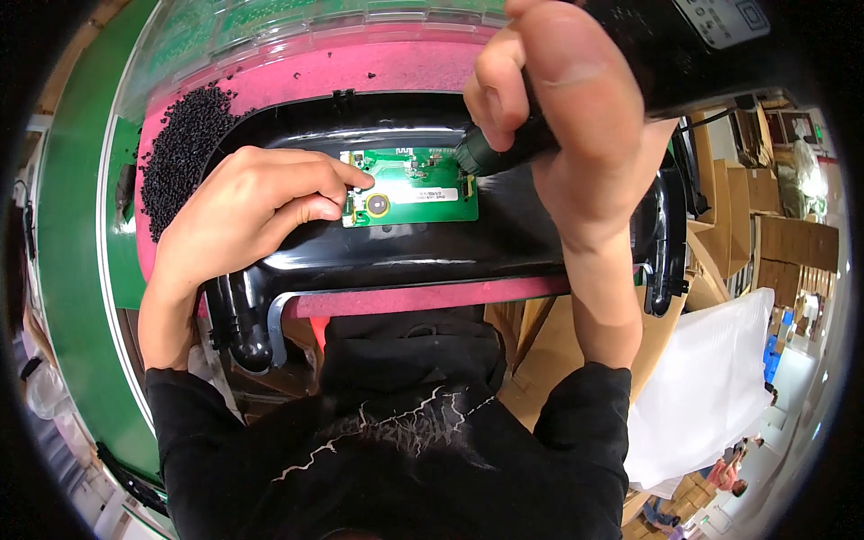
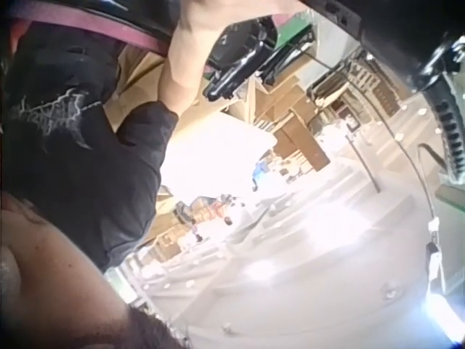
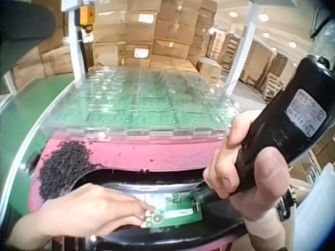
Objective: Assembling circuit boards into black plastic housings using an electric screwdriver.
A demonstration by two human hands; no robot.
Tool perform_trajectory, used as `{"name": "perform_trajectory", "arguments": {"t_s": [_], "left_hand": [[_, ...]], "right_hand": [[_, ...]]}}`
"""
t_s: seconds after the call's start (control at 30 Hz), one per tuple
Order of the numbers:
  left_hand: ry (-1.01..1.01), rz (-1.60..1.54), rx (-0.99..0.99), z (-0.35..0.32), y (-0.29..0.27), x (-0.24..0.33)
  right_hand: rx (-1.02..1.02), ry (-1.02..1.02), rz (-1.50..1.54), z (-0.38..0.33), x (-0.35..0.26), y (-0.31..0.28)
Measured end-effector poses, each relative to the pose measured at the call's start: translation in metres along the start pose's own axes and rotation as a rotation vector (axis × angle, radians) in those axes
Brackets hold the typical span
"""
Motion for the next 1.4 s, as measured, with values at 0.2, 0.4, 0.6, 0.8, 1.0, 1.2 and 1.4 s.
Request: {"name": "perform_trajectory", "arguments": {"t_s": [0.2,0.4,0.6,0.8,1.0,1.2,1.4], "left_hand": [[0.002,0.015,0.012,-0.002,-0.001,0.002],[0.003,0.036,0.014,-0.003,-0.001,0.002],[-0.002,0.038,0.016,-0.003,0.0,0.001],[-0.023,0.041,-0.005,-0.002,0.0,0.0],[0.104,-0.006,0.08,-0.004,0.0,-0.001],[-0.006,-0.202,0.209,0.001,-0.01,0.006],[0.141,-0.084,0.265,0.001,-0.014,0.008]], "right_hand": [[0.007,-0.016,0.115,-0.002,-0.008,-0.009],[-0.012,-0.026,0.109,-0.002,-0.005,-0.008],[-0.019,0.024,0.104,-0.001,0.0,-0.007],[-0.061,-0.012,0.082,0.0,0.007,0.0],[-0.03,-0.081,0.101,-0.005,-0.006,0.007],[-0.068,-0.139,0.31,-0.009,-0.045,0.022],[-0.145,-0.171,0.312,-0.006,-0.043,0.035]]}}
Point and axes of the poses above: each hand's wrist, its own z-axis towards the middle knuckle, its own y-axis out of the palm, x = y × z, the point moved 3 cm from there along z, towards the middle knuckle, and after that the axes turned 13 degrees about x, right-handed, at the moved point
